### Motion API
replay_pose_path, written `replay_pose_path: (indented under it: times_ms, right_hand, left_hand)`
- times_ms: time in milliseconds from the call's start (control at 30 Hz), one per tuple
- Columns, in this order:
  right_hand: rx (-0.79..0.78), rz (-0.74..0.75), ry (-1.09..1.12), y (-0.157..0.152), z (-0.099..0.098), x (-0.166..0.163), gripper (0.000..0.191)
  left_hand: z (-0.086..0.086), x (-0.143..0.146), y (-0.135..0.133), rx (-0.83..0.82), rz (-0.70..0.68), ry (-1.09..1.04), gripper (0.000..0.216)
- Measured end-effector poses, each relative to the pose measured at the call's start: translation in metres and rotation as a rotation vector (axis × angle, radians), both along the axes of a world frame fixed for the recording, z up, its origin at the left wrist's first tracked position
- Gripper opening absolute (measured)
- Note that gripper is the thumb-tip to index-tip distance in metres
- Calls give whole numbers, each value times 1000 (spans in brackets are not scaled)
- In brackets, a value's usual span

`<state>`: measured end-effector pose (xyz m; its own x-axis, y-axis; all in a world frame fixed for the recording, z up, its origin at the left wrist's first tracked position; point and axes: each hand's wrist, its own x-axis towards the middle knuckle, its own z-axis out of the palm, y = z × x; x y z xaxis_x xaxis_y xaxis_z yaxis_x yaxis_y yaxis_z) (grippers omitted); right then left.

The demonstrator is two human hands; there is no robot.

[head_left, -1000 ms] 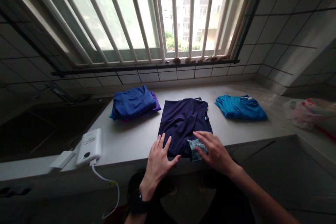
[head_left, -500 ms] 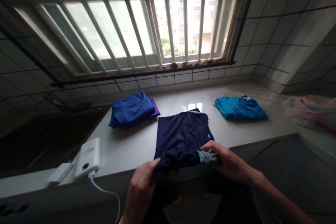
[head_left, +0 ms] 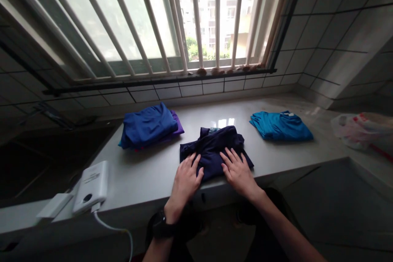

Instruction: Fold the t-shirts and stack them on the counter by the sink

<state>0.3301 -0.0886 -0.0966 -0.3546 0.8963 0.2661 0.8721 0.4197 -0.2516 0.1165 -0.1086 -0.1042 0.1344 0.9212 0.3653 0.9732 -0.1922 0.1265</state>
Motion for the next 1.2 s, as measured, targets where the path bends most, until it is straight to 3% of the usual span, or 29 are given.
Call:
replay_pose_path:
  times_ms: [133, 300, 367, 467, 567, 700, 800, 900, 967, 1067, 1133, 1200]
  right_hand:
    - [-79, 59, -18, 21, 5, 8, 50]
    - [-204, 267, -49, 80, 18, 18, 54]
    - [-246, 343, -50, 103, 23, 16, 52]
    - [-238, 420, -35, 120, 32, 12, 46]
    - [-71, 481, 55, 98, 36, 17, 48]
    - [-31, 617, 139, 24, 19, 38, 70]
    - [-6, 536, 99, -26, -1, 41, 93]
    - [106, 425, 146, -47, -12, 33, 74]
    - [141, 412, 241, -45, -7, 28, 51]
    - [29, 383, 443, -27, 17, 23, 29]
    - [-56, 270, 590, -8, 36, 19, 20]
    - [-89, 88, 674, 13, 46, 13, 20]
  left_hand:
    - [4, 6, -10, -25, 43, 31, 50]
    - [16, 37, -32, -37, 140, 89, 65]
    - [26, 51, -42, -58, 111, 88, 66]
    - [44, 53, -49, -133, -52, 52, 57]
    - [51, 26, -46, -140, -212, 9, 58]
    - [30, -18, -42, -109, -273, 29, 81]
    - [12, -28, -46, -120, -281, 60, 80]
    - [15, -28, -55, -150, -301, 58, 70]
    - [30, -32, -58, -205, -316, 15, 63]
    - [63, -43, -52, -227, -279, -146, 59]
    - [82, -44, -35, -145, -206, -280, 53]
    - [90, -36, -10, -27, -105, -374, 45]
